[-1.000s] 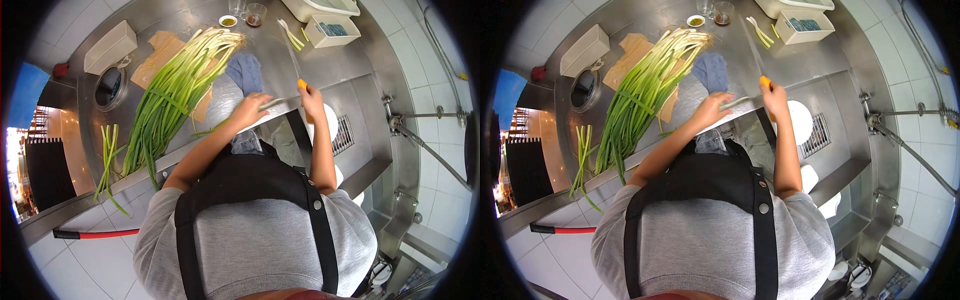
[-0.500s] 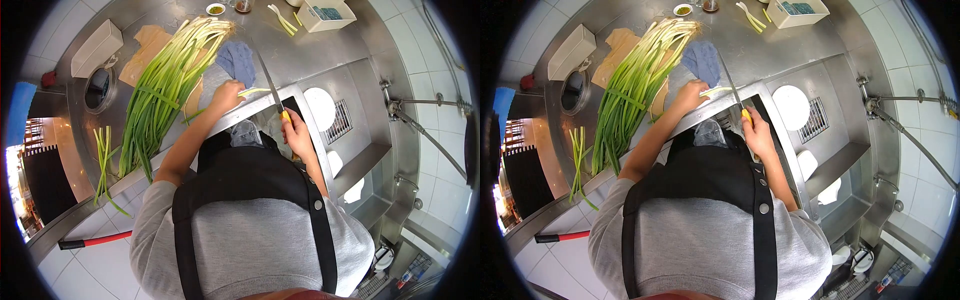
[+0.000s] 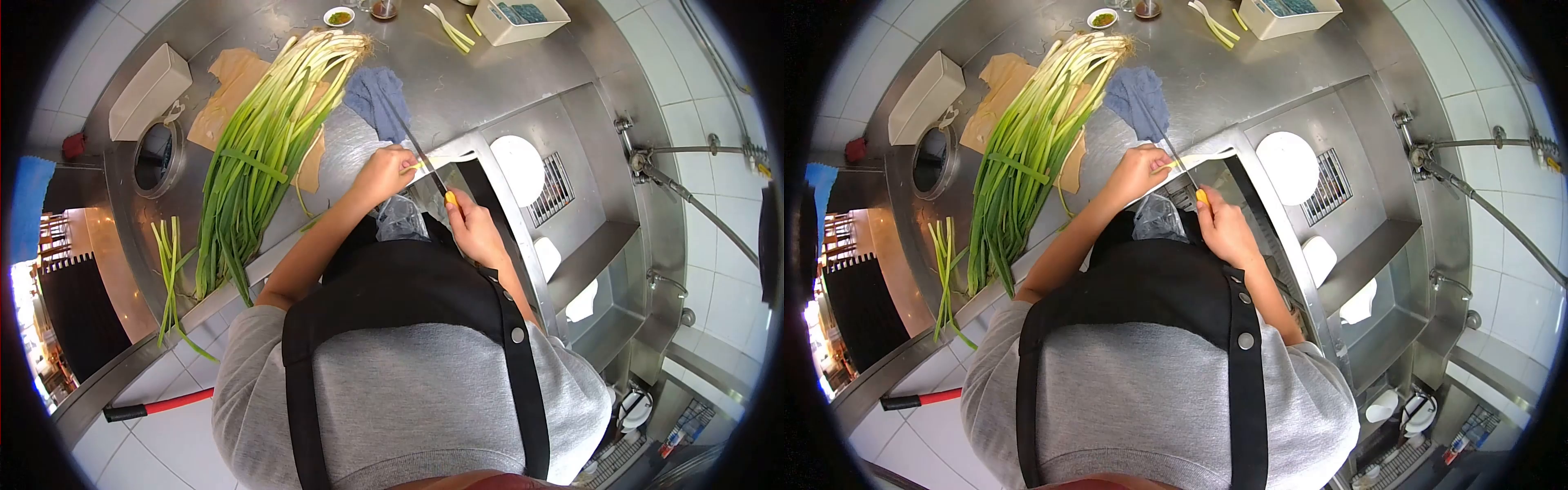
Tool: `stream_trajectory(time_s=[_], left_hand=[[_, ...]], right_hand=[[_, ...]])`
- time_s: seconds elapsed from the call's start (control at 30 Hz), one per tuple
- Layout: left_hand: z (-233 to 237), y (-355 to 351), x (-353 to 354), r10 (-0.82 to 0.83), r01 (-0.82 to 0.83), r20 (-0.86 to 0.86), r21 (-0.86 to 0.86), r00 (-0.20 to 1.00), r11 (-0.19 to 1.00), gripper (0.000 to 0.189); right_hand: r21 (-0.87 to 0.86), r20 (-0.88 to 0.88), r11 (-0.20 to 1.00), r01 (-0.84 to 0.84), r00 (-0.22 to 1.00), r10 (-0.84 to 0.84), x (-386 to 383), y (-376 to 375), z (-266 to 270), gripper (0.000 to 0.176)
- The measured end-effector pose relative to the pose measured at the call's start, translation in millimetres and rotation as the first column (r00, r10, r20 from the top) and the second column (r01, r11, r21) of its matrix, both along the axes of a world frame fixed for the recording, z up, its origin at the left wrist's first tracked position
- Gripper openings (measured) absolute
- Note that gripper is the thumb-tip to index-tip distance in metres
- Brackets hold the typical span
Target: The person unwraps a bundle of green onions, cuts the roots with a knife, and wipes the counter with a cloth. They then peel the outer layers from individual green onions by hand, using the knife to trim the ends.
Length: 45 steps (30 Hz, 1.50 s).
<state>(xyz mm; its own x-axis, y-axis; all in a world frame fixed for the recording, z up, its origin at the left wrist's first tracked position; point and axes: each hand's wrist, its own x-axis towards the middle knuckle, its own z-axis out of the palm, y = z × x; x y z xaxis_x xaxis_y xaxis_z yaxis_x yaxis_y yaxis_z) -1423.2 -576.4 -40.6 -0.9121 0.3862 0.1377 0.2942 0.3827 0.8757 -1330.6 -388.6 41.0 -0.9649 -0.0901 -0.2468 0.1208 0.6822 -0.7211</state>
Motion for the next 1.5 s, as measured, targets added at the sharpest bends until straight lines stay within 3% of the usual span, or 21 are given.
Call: stream_trajectory(time_s=[0.17,0.4,0.6,0.67,0.77,0.87,0.97,1.07,1.17,1.27,1.3,1.37,1.43,1.5], left_hand=[[-5.8,2.2,5.8,0.062,-0.085,-0.187,-0.116,0.980,0.990,0.010],[-9.1,4.9,6.4,0.109,-0.124,-0.128,-0.107,0.986,0.987,0.008],[-7.5,4.7,7.8,0.056,-0.103,-0.230,-0.198,0.972,0.975,0.007],[2.8,-4.9,11.2,0.152,-0.170,-0.202,-0.073,0.967,0.983,0.006],[60.3,-61.2,14.8,0.335,-0.331,-0.127,0.050,0.934,0.942,0.008],[87.9,-162.0,23.3,0.652,-0.658,-0.175,0.027,0.738,0.752,0.011],[85.8,-282.9,48.0,0.785,-0.852,-0.337,-0.270,0.519,0.448,0.010],[46.4,-387.1,82.4,0.876,-0.900,-0.356,-0.402,0.325,0.171,0.013],[5.2,-455.0,106.5,0.916,-0.865,-0.293,-0.491,0.274,0.102,0.017],[10.9,-440.0,102.7,0.895,-0.775,-0.312,-0.629,0.319,0.057,0.027],[19.6,-420.3,90.4,0.892,-0.775,-0.303,-0.627,0.335,0.078,0.027],[29.3,-374.0,56.3,0.755,-0.901,-0.505,-0.336,0.419,0.276,0.026],[43.1,-296.1,17.4,0.663,-0.818,-0.493,-0.221,0.563,0.531,0.023],[50.7,-197.2,-6.0,0.533,-0.626,-0.406,-0.138,0.743,0.767,0.023]], right_hand=[[0.036,-0.028,0.999,-0.020,0.999,0.021,5.2,0.1,-14.7,0.032],[0.018,0.001,1.000,-0.023,1.000,0.023,2.3,-4.0,-18.7,0.031],[0.041,0.000,0.998,-0.044,0.999,0.044,-15.7,-13.3,-23.0,0.032],[0.051,0.021,0.998,-0.025,0.999,0.024,-17.3,-13.1,-25.8,0.032],[0.032,0.014,0.999,0.004,1.000,-0.004,-17.1,-8.0,-36.8,0.032],[-0.054,0.104,0.998,0.021,0.995,-0.015,-18.8,-7.2,-42.9,0.032],[-0.120,0.130,0.992,0.038,0.991,-0.022,-17.3,-7.3,-45.7,0.029],[-0.179,0.157,0.981,0.070,0.987,-0.042,-16.1,-6.4,-44.7,0.028],[-0.194,0.155,0.979,0.069,0.987,-0.039,-15.3,-4.4,-46.5,0.030],[-0.207,0.151,0.974,0.096,0.986,-0.065,-13.0,-6.1,-46.6,0.030],[-0.220,0.162,0.970,0.107,0.984,-0.072,-11.9,-7.2,-44.1,0.030],[-0.259,0.083,0.960,0.104,0.993,-0.085,-8.6,-2.6,-53.8,0.029],[-0.316,0.058,0.933,0.174,0.985,-0.165,-3.2,-7.3,-42.4,0.029],[-0.392,0.046,0.886,0.248,0.967,-0.251,-0.4,-4.9,-42.6,0.029]])
